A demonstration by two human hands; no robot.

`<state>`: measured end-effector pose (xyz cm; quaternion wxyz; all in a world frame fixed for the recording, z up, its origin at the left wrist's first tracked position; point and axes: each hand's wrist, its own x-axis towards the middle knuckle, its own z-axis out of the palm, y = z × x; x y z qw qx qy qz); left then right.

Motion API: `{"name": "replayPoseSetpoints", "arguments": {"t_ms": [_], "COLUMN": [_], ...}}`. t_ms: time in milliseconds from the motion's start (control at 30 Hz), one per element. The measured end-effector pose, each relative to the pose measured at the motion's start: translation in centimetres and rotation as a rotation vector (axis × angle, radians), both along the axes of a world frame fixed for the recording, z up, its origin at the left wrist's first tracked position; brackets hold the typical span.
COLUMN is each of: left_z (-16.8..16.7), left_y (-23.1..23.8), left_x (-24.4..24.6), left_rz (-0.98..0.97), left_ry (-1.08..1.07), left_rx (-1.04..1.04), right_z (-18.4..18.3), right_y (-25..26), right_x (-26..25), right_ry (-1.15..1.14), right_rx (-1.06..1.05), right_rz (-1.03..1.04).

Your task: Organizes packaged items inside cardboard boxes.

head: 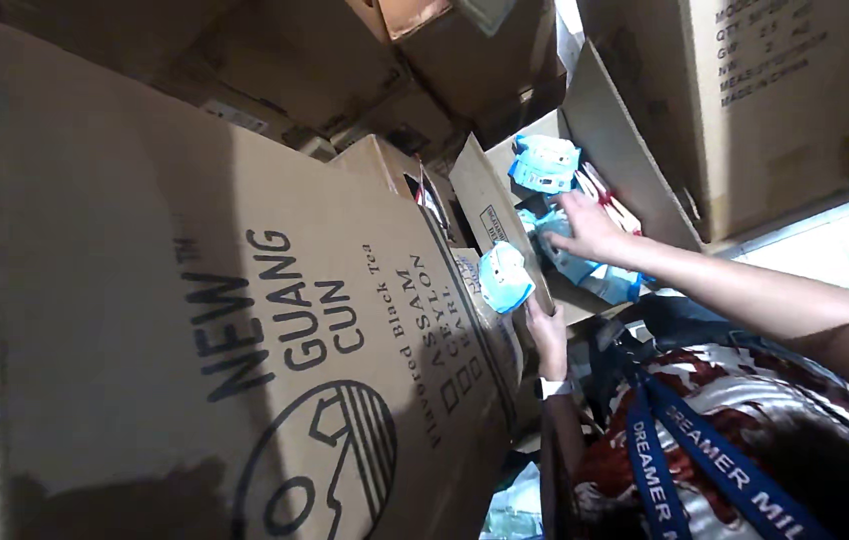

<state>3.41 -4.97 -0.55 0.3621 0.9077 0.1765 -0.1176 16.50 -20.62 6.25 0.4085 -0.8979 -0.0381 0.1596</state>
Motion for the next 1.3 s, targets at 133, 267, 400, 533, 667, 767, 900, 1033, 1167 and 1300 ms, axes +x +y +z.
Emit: {"name": "replayPoseSetpoints", "arguments": {"t_ms": [133,267,400,533,667,767,900,1033,1167,1300], "left_z": [0.0,0.5,-0.3,-0.5,-0.8,-0.7,1.4,2.5,1.8,3.4], "left_y": [-0.2,-0.4,-0.5,-0.7,-0.6,-0.3,1.3,4.1,5.0,2.9], "left_x": [-0.2,-0.2,-0.3,-0.1,-0.3,-0.5,0.1,0.1,0.0,0.4], "left_rz": [-0.015,-0.046,-0.038,-0.063,-0.107,-0.092,-0.017,0.013,-0.074,-0.106], "left_ry": [-0.027,-0.015,-0.010,-0.033,-0.044,-0.049,0.042,0.015,-0.013,0.160], "left_rx": [0.064,0.116,0.106,0.127,0.150,0.127,0.088,0.033,-0.009,0.319], "right_z": [1.4,-1.1,-2.9,-3.6,-4.9,-4.9,-1.5,1.4,1.1,2.6], "right_y": [8.1,13.9,13.5,12.0,10.9,9.4,5.8,1.4,-2.2,-7.4], "right_x": [-0.7,0.5,1.3,0.8,0.0,-0.1,-0.1,0.2,0.5,-0.5], "right_ry": [-0.039,0.215,0.223,0.294,0.314,0.259,0.185,0.046,-0.017,-0.139], "right_rx": [0.023,-0.178,-0.209,-0.076,0.115,0.214,0.348,0.363,0.194,-0.202], "right_rz": [0.235,0.517,0.532,0.285,0.127,0.192,0.124,-0.003,0.034,-0.081]}}
